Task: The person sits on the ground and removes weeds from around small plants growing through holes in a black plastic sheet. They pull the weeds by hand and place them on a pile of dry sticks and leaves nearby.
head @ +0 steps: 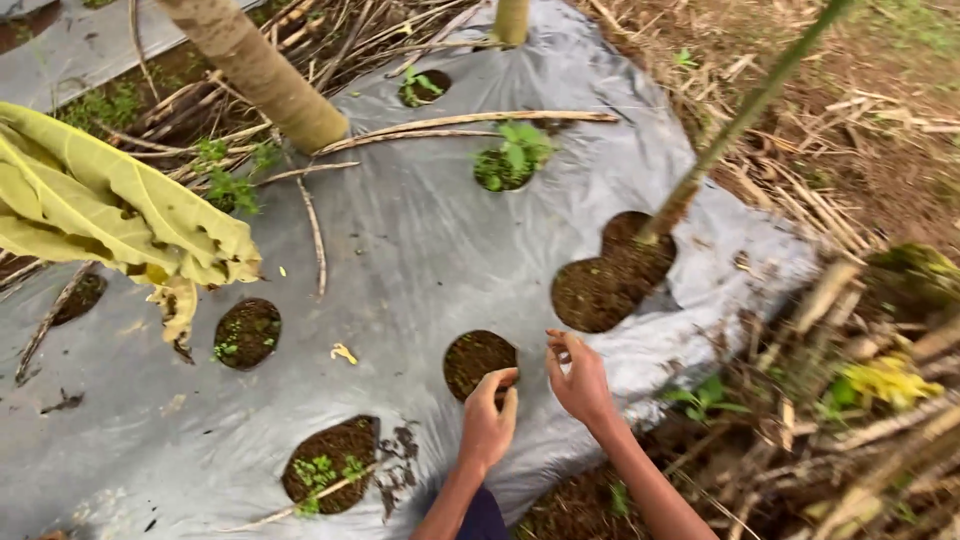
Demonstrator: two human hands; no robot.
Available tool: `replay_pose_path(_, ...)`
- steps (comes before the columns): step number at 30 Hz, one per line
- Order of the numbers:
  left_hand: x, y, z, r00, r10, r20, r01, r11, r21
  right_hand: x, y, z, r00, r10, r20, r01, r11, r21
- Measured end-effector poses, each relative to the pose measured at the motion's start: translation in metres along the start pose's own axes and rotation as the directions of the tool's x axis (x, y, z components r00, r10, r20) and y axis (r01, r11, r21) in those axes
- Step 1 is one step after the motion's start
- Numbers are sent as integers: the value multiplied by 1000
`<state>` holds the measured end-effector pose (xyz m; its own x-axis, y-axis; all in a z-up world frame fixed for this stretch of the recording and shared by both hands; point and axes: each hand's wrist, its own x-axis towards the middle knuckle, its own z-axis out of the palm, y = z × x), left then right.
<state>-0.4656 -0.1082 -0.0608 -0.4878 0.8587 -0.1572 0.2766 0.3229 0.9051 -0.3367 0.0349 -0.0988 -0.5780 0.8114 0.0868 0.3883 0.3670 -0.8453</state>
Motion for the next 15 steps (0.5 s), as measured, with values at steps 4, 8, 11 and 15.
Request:
replay_pose_path(4,69,26,-44,985,155,-80,-156,988,-6,72,-29,51,964,-93,-248,76,994,-76)
replay_pose_path(8,162,46,-85,963,250,-96,-241,966,94,102,-43,75,892,-281,-355,127,908,-399)
replay_pose_path(11,254,59,-108,935,349,-70,-326,919,220,111,-37,81,887,-327,-325,120,845,-521)
replay_pose_path(15,403,46,-127,878,462,-123,-374,825,424,117,-32,86,921,-248,-302,52,844,-534)
